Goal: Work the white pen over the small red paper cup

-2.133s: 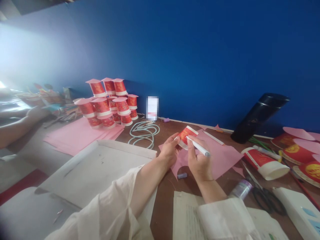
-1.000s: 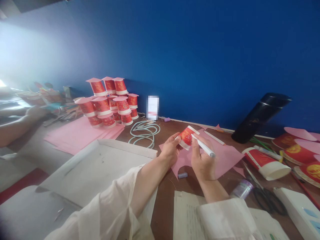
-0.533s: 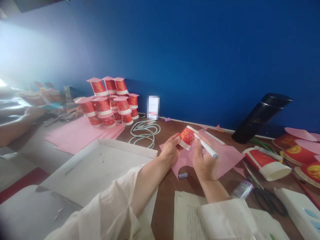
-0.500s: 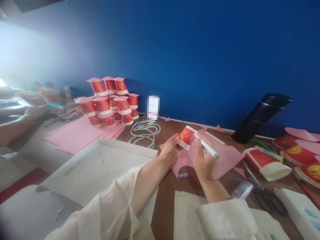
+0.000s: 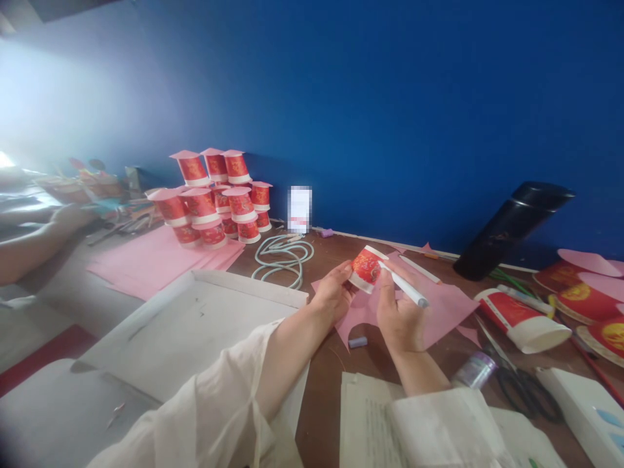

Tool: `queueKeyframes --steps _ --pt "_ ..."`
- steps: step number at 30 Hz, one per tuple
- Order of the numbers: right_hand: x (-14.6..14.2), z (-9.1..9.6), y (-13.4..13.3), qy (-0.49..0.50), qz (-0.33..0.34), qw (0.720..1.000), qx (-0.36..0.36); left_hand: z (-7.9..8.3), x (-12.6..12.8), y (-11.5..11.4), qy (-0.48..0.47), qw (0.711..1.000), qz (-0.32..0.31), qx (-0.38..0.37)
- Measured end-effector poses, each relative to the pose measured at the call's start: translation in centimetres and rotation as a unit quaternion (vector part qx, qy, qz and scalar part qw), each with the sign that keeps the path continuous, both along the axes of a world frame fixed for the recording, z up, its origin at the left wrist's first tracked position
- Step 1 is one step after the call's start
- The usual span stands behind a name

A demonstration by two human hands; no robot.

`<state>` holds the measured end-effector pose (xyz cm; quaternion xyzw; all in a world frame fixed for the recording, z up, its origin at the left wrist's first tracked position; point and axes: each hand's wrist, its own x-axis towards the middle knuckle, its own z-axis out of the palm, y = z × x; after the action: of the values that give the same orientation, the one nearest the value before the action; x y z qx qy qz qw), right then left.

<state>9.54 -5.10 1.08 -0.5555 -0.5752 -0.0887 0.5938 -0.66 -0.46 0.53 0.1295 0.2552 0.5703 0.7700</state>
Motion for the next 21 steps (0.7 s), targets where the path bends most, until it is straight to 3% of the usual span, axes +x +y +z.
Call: queueKeyframes --steps 21 --pt "-0.04 0.27 0.01 0.006 -0.009 1.000 0.006 0.31 -0.07 -0.18 0.010 1.000 -0.012 0.004"
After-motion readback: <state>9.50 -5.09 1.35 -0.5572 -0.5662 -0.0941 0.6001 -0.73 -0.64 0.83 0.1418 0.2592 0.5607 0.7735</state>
